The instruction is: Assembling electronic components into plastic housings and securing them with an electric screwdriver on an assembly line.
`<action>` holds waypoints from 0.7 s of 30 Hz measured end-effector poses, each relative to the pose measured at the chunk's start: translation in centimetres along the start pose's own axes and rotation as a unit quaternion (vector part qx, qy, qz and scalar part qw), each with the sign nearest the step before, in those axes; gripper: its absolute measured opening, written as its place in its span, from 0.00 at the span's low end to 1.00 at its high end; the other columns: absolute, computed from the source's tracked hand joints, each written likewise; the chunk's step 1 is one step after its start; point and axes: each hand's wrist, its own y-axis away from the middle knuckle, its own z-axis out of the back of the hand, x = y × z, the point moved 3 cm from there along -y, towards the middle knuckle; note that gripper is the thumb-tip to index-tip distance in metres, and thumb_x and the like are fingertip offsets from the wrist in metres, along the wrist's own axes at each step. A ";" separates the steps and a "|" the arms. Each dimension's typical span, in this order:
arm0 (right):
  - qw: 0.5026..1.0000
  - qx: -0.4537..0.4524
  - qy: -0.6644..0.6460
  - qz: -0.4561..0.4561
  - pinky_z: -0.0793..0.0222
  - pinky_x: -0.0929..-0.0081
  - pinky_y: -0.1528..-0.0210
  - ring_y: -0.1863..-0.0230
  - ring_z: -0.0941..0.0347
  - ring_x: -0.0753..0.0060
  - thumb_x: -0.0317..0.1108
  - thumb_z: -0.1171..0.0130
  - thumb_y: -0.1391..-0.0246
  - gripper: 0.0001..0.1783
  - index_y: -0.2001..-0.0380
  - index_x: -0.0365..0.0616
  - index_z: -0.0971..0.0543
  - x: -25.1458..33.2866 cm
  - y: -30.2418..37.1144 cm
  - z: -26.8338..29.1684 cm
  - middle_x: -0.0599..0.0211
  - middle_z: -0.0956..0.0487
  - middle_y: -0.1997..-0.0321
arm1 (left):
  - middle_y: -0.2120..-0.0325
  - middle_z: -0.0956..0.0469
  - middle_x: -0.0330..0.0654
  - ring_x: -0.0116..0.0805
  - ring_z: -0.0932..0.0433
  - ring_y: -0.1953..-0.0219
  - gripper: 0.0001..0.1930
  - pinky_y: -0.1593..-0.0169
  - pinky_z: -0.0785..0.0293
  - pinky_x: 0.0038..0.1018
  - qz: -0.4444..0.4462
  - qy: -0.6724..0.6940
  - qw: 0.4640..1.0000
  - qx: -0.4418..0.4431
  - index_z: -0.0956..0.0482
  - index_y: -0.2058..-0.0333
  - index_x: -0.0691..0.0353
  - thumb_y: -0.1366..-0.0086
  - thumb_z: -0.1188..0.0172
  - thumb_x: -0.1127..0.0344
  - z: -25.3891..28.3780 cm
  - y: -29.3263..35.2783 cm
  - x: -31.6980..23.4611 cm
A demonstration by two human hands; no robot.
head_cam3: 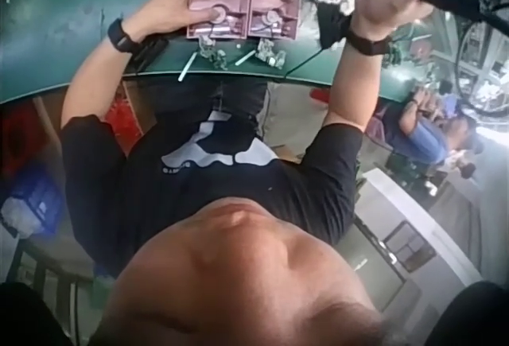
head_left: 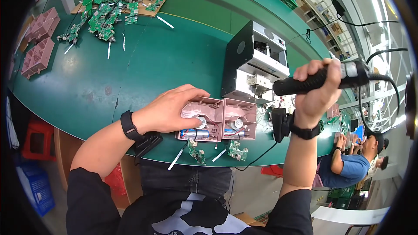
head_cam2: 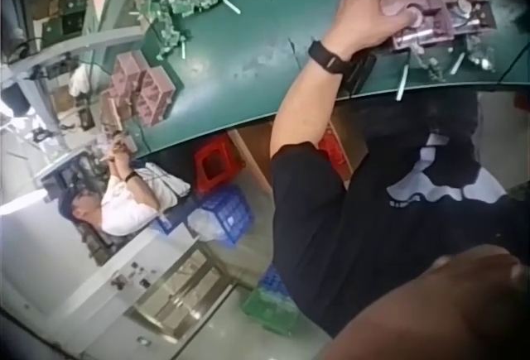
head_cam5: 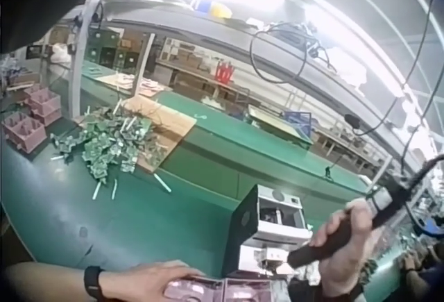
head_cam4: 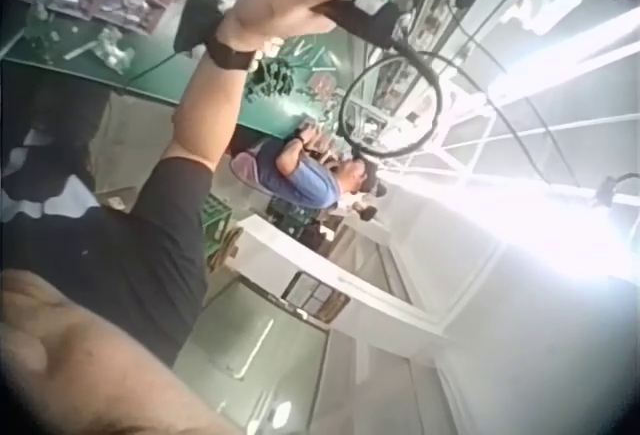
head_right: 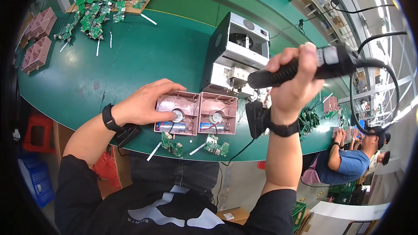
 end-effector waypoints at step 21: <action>0.972 0.199 -0.077 -0.102 0.28 0.65 0.73 0.79 0.29 0.67 0.60 0.37 0.37 0.31 0.49 0.49 0.37 1.7 10.6 -7.6 0.64 0.28 0.73 | 0.49 0.22 0.47 0.46 0.21 0.44 0.32 0.40 0.24 0.37 -0.002 0.010 1.000 -0.003 0.24 0.41 0.59 0.44 0.28 0.61 0.0 0.0 0.3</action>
